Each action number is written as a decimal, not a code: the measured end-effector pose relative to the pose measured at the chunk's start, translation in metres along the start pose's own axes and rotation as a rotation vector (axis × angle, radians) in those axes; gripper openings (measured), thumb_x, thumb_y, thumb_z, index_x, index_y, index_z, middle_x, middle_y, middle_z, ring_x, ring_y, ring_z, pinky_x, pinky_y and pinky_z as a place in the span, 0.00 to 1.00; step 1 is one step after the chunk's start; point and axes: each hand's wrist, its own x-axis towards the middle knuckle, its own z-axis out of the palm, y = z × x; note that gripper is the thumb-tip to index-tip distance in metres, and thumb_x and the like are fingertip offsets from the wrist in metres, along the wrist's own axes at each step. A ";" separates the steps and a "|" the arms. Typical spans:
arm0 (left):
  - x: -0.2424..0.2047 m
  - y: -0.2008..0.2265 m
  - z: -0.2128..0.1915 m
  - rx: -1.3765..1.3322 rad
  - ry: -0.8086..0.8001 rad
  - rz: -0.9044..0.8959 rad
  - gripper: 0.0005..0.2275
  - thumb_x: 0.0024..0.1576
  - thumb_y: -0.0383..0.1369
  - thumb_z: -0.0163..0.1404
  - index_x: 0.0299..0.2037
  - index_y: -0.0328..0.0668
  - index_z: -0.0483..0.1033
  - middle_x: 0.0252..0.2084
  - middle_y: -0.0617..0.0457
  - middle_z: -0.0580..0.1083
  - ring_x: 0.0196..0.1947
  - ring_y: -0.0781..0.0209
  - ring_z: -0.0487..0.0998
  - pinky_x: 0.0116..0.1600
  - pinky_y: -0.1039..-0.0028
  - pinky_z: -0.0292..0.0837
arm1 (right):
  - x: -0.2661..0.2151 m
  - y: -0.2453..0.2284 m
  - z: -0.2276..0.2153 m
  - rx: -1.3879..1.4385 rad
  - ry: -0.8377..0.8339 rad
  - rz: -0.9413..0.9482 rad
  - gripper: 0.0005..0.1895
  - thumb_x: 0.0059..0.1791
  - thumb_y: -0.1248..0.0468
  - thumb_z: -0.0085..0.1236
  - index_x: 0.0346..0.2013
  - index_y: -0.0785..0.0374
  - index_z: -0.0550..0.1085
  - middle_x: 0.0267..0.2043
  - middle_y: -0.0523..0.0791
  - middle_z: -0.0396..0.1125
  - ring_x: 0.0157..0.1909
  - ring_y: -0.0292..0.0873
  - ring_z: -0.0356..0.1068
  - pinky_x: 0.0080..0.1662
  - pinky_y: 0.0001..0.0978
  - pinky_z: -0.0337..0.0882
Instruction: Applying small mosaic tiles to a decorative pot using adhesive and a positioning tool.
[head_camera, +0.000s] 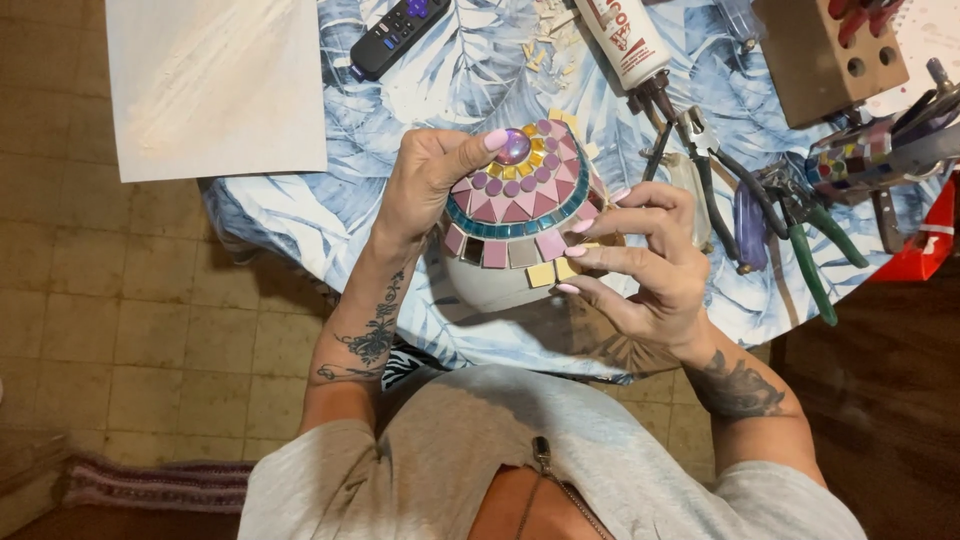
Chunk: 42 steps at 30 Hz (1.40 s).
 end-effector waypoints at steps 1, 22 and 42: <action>0.000 0.000 -0.001 0.002 -0.013 0.000 0.12 0.48 0.31 0.50 0.15 0.33 0.68 0.10 0.46 0.67 0.12 0.69 0.68 0.21 0.87 0.65 | 0.000 0.000 0.000 0.000 0.002 0.000 0.09 0.36 0.64 0.62 0.29 0.62 0.74 0.35 0.48 0.63 0.42 0.51 0.53 0.49 0.41 0.56; 0.008 -0.018 -0.012 0.034 -0.033 0.053 0.14 0.48 0.31 0.50 0.13 0.34 0.67 0.09 0.48 0.65 0.11 0.72 0.65 0.20 0.88 0.62 | 0.000 0.001 0.000 -0.073 0.034 -0.072 0.13 0.36 0.59 0.61 0.32 0.61 0.74 0.37 0.49 0.64 0.42 0.53 0.54 0.48 0.42 0.55; -0.002 0.007 0.003 0.056 -0.043 0.042 0.14 0.48 0.32 0.50 0.12 0.35 0.66 0.08 0.50 0.64 0.11 0.73 0.64 0.20 0.89 0.59 | -0.009 0.003 -0.003 -0.363 -0.058 -0.238 0.16 0.44 0.46 0.45 0.33 0.49 0.75 0.46 0.48 0.57 0.46 0.52 0.49 0.45 0.49 0.49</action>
